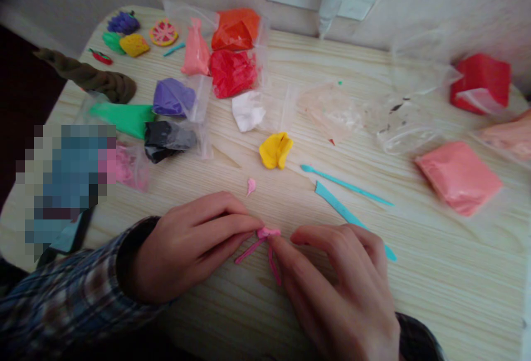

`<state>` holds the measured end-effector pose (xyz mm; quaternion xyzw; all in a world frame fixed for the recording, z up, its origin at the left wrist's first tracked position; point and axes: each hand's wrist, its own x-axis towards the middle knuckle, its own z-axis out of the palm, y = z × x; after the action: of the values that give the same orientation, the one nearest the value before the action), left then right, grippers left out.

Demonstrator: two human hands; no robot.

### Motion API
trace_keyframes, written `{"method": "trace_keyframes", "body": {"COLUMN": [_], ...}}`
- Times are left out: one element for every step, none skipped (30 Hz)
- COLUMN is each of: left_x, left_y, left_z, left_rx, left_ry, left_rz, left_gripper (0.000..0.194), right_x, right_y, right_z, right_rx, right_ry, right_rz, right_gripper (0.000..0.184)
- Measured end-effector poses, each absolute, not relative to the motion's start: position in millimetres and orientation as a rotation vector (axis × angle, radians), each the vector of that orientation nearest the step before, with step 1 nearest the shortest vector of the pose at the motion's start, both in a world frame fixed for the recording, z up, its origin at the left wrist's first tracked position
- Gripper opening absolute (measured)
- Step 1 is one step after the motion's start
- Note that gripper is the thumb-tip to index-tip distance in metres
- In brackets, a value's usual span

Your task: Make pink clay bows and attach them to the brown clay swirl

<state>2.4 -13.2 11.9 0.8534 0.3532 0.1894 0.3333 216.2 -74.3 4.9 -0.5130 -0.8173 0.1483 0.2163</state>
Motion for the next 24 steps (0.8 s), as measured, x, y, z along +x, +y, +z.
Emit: {"method": "trace_keyframes", "body": {"left_x": [3, 3, 3, 4, 4, 4, 4, 4, 3, 3, 3, 4, 4, 4, 5, 5, 6, 6, 7, 7, 7, 7, 7, 7], "left_y": [-13, -13, -13, -13, -13, -13, -13, -13, -13, -14, -14, -14, -14, -14, -14, -13, -13, -13, -13, -13, -13, -13, -13, -13], "left_z": [12, 12, 11, 11, 11, 11, 11, 10, 10, 10, 9, 9, 9, 9, 9, 8, 8, 8, 8, 8, 8, 8, 8, 8], "left_rx": [2.234, 2.238, 2.24, 2.241, 2.241, 2.24, 2.24, 2.24, 2.241, 2.242, 2.242, 2.242, 2.243, 2.244, 2.245, 2.246, 2.246, 2.245, 2.244, 2.243, 2.243, 2.244, 2.245, 2.246], "left_ry": [0.924, 0.923, 0.92, 0.916, 0.914, 0.914, 0.916, 0.917, 0.918, 0.917, 0.916, 0.916, 0.92, 0.925, 0.928, 0.928, 0.925, 0.918, 0.914, 0.913, 0.915, 0.92, 0.925, 0.927], "left_rz": [0.492, 0.495, 0.5, 0.507, 0.512, 0.516, 0.517, 0.517, 0.514, 0.51, 0.508, 0.508, 0.511, 0.517, 0.521, 0.526, 0.528, 0.525, 0.526, 0.527, 0.528, 0.527, 0.528, 0.531], "left_gripper": [0.035, 0.035, 0.035, 0.035, 0.034, 0.033, 0.032, 0.03, 0.029, 0.028, 0.027, 0.027, 0.028, 0.029, 0.029, 0.029, 0.029, 0.029, 0.029, 0.029, 0.029, 0.03, 0.03, 0.029], "right_x": [216, 215, 213, 212, 209, 207, 205, 204, 202, 201, 201, 201, 201, 202, 202, 202, 203, 203, 203, 202, 202, 202, 202, 202], "right_y": [-74, -75, -75, -76, -76, -76, -76, -76, -76, -75, -75, -74, -74, -74, -75, -76, -77, -77, -78, -78, -77, -77, -77, -76], "right_z": [5, 6, 6, 6, 7, 7, 7, 7, 8, 8, 8, 8, 9, 9, 9, 9, 8, 8, 8, 8, 8, 8, 8, 7], "right_rx": [-1.417, -1.403, -1.399, -1.405, -1.414, -1.43, -1.445, -1.447, -1.435, -1.416, -1.402, -1.395, -1.391, -1.395, -1.401, -1.412, -1.423, -1.427, -1.429, -1.427, -1.417, -1.407, -1.403, -1.402], "right_ry": [-2.262, -2.264, -2.251, -2.229, -2.201, -2.176, -2.162, -2.164, -2.184, -2.214, -2.237, -2.252, -2.259, -2.259, -2.251, -2.234, -2.214, -2.198, -2.192, -2.198, -2.22, -2.242, -2.256, -2.257], "right_rz": [0.412, 0.411, 0.405, 0.396, 0.384, 0.379, 0.377, 0.377, 0.378, 0.381, 0.38, 0.373, 0.366, 0.365, 0.366, 0.367, 0.368, 0.365, 0.358, 0.352, 0.347, 0.341, 0.336, 0.332], "right_gripper": [0.029, 0.029, 0.028, 0.027, 0.025, 0.024, 0.024, 0.024, 0.024, 0.024, 0.023, 0.023, 0.022, 0.022, 0.022, 0.023, 0.023, 0.024, 0.024, 0.024, 0.022, 0.021, 0.02, 0.02]}}
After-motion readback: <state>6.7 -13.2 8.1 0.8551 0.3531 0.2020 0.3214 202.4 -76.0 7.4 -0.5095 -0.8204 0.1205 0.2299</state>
